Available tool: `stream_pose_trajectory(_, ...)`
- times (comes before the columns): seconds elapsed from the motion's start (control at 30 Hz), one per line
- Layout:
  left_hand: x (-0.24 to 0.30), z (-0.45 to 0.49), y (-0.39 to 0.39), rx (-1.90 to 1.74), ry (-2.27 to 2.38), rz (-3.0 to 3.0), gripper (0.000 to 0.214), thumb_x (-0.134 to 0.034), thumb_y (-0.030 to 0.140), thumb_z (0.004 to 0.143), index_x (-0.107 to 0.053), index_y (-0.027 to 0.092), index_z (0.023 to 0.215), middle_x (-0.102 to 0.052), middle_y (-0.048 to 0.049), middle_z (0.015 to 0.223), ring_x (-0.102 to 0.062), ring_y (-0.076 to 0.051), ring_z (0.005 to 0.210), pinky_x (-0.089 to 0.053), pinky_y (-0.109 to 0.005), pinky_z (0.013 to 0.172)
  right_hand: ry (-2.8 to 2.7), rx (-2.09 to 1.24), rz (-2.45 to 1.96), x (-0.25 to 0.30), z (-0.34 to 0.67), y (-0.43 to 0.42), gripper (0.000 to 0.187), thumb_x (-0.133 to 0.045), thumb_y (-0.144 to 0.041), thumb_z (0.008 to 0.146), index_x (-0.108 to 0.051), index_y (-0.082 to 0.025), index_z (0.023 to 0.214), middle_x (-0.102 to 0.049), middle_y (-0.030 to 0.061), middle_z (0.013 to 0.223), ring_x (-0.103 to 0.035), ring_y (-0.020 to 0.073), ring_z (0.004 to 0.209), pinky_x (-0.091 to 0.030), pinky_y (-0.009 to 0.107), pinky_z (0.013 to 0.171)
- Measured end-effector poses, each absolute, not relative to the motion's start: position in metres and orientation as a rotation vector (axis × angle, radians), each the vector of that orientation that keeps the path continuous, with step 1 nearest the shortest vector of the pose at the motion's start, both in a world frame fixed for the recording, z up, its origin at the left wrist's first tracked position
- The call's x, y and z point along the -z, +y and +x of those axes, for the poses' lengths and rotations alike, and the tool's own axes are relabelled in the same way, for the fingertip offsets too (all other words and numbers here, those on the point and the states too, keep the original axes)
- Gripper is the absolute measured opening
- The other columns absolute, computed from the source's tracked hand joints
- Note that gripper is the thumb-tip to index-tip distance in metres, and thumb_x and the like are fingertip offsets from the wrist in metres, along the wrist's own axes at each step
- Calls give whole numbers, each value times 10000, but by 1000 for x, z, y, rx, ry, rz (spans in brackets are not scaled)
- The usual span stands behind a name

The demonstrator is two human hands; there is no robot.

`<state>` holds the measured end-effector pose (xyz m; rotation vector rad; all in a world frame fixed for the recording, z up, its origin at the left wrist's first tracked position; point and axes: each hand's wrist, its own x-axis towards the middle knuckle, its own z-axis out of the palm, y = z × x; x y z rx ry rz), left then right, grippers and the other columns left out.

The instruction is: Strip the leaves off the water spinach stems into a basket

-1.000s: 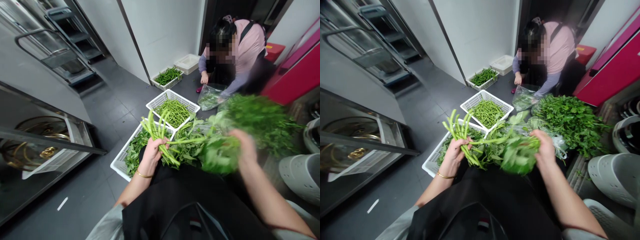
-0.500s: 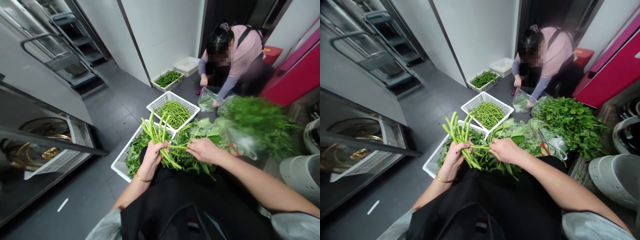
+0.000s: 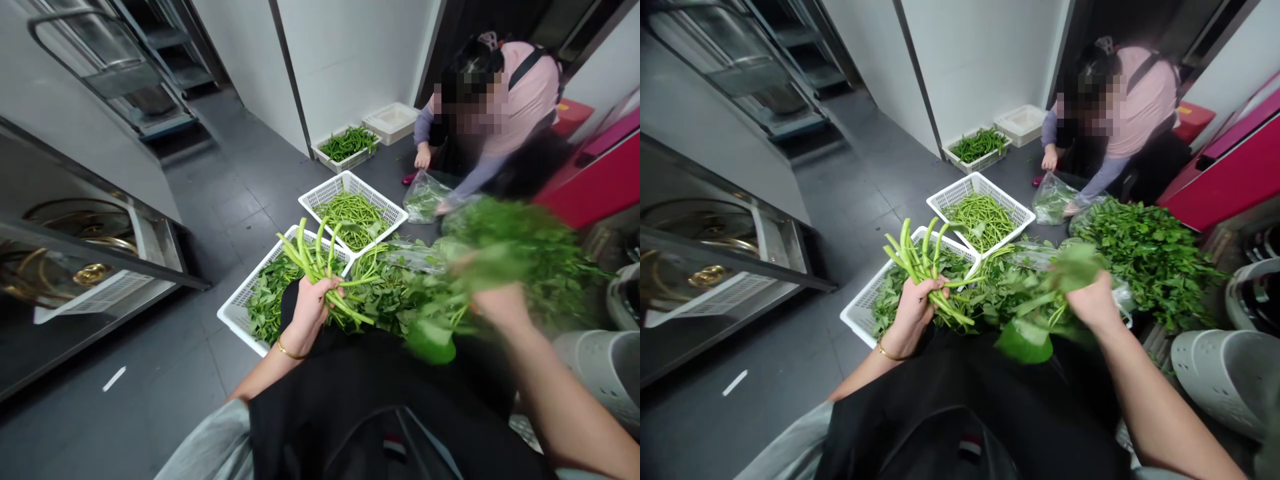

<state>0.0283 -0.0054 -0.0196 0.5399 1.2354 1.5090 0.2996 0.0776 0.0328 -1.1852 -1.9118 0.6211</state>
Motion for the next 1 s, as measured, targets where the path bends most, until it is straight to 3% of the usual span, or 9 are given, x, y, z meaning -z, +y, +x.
stream_pose_trajectory(0.1, 19, 35, -9, -1487, 1296, 616, 61, -586, 169, 592, -609, 126, 630, -567, -5, 442, -438, -94, 341, -292, -192, 331, -2403, -477, -984, -38, 266, 58, 314, -556, -404, 845, -678, -145, 716, -608, 30, 671, -534, 121, 567, -428, 227, 525)
stream_pose_trajectory(0.2, 16, 37, -11, -1428, 1343, 718, 56, -587, 171, 611, -609, 133, 646, -575, 2, 451, -447, -95, 346, -312, -193, 334, -2810, -64, -781, -37, 232, 48, 283, -428, -293, 925, -656, -146, 1005, -622, 66, 780, -534, 129, 560, -306, 237, 459)
stream_pose_trajectory(0.3, 14, 31, -12, -1332, 1352, 835, 59, -593, 164, 617, -611, 135, 664, -585, 6, 463, -451, -93, 353, -331, -193, 342, -3125, 34, -592, -36, 210, 58, 241, -415, -214, 915, -643, -151, 962, -605, 61, 759, -534, 133, 547, -224, 253, 451)
stream_pose_trajectory(0.47, 21, 32, -10, -1261, 1256, 725, 87, -580, 162, 577, -621, 119, 642, -574, -3, 436, -424, -90, 319, -283, -190, 310, -3291, -50, -366, -28, 204, 65, 170, -450, -127, 857, -616, -139, 825, -584, 52, 718, -500, 120, 526, -211, 262, 469)
stream_pose_trajectory(0.67, 30, 0, -2, -1426, 1102, 427, 55, -577, 118, 512, -604, 102, 557, -558, -18, 465, -474, -88, 372, -346, -183, 349, -2745, -487, -715, -9, 265, 39, 339, -333, -284, 953, -542, -192, 702, -546, 29, 629, -513, 135, 561, -364, 249, 528)
stream_pose_trajectory(0.83, 23, -78, -2, -1928, 997, 161, 95, -528, 99, 507, -495, 142, 585, -527, 16, 587, -373, -20, 390, -318, -138, 358, -2438, -788, -1206, -6, 319, 50, 301, -460, -442, 880, -518, -234, 670, -604, 11, 663, -563, 165, 581, -422, 273, 553)
stream_pose_trajectory(1.0, 12, -83, -5, -2055, 767, 346, 227, -555, 199, 590, -328, 186, 606, -361, 74, 556, -162, -3, 348, -331, -155, 364, -2545, -1021, -1175, -23, 303, 68, 339, -602, -527, 764, -527, -223, 634, -595, -12, 591, -531, 142, 499, -388, 255, 488)
